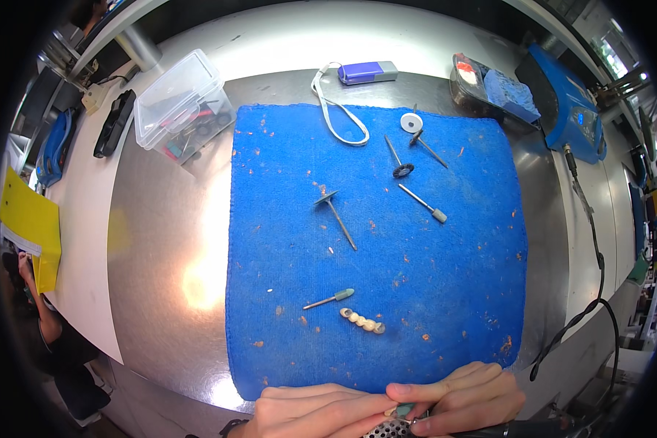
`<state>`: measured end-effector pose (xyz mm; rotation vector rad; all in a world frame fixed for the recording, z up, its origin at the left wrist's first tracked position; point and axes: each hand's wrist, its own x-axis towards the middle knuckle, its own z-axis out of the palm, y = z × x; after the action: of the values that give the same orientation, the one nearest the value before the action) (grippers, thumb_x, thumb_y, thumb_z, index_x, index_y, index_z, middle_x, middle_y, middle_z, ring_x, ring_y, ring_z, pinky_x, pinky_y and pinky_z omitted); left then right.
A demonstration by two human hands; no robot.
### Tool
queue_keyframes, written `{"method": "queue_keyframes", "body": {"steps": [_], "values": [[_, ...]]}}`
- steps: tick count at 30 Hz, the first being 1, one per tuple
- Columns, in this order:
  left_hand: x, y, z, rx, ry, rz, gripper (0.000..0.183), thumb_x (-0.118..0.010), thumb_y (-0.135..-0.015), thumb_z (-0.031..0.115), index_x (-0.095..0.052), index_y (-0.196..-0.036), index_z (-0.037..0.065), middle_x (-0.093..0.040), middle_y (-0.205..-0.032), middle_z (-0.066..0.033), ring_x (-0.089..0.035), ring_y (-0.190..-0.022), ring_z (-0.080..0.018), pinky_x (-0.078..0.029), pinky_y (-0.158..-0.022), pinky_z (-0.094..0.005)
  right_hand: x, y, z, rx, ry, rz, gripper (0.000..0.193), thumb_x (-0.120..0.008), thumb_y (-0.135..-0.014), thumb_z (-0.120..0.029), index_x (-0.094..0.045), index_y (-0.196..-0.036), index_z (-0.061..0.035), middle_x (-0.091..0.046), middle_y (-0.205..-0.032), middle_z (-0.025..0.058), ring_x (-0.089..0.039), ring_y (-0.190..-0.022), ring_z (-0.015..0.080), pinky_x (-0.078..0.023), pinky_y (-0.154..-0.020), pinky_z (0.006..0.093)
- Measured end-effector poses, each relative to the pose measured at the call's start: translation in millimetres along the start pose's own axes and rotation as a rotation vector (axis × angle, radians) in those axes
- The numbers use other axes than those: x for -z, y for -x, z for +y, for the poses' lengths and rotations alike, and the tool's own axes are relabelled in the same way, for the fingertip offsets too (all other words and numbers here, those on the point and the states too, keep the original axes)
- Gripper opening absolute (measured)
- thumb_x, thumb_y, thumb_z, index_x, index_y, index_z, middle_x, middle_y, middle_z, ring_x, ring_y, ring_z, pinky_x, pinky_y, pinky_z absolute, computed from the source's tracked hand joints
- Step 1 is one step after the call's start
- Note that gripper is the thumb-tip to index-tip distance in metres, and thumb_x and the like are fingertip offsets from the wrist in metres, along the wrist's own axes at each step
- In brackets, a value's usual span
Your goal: Using a rotary tool to refine and polish a dental bridge at a laboratory workbench.
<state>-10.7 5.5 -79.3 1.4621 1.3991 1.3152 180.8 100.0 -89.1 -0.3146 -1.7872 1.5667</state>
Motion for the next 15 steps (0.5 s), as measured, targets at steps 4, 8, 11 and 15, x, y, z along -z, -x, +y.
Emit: {"method": "queue_keyframes", "body": {"steps": [4,8,11,15], "values": [[0.0,0.7,0.5,0.014,0.000,0.004,0.025,-0.081,-0.080,-0.005,-0.073,-0.103,-0.005,-0.074,-0.082,-0.0145,-0.073,-0.070,-0.0230,-0.055,-0.062,-0.0291,-1.5,1.0,1.7,-0.013,-0.019,0.011,0.008,-0.067,-0.086,-0.004,-0.067,-0.085,0.0044,-0.060,-0.058,0.0094,-0.077,-0.070,0.0277,-0.063,-0.074,0.0364],[-0.2,0.0,1.2,0.023,0.018,-0.002,0.026,-0.081,-0.080,-0.004,-0.073,-0.104,-0.005,-0.074,-0.083,-0.0145,-0.073,-0.071,-0.0227,-0.055,-0.062,-0.0289,-0.3,0.3,0.2,-0.005,0.004,-0.002,0.009,-0.067,-0.086,-0.004,-0.067,-0.085,0.0047,-0.061,-0.058,0.0097,-0.077,-0.071,0.0279,-0.063,-0.074,0.0363],[0.4,1.9,0.6,0.036,0.012,-0.014,0.026,-0.081,-0.080,-0.004,-0.073,-0.105,-0.004,-0.074,-0.084,-0.0145,-0.073,-0.071,-0.0225,-0.055,-0.063,-0.0290,-0.3,0.2,0.4,-0.006,0.001,0.003,0.009,-0.067,-0.086,-0.004,-0.068,-0.085,0.0050,-0.061,-0.058,0.0102,-0.077,-0.071,0.0282,-0.063,-0.073,0.0361],[1.3,2.9,0.2,0.043,-0.005,-0.033,0.026,-0.081,-0.081,-0.003,-0.073,-0.105,-0.004,-0.074,-0.084,-0.0146,-0.073,-0.071,-0.0223,-0.055,-0.063,-0.0289,-1.5,0.0,1.8,0.005,-0.012,0.018,0.009,-0.068,-0.086,-0.004,-0.068,-0.085,0.0052,-0.061,-0.058,0.0102,-0.077,-0.071,0.0279,-0.063,-0.072,0.0354]]}}
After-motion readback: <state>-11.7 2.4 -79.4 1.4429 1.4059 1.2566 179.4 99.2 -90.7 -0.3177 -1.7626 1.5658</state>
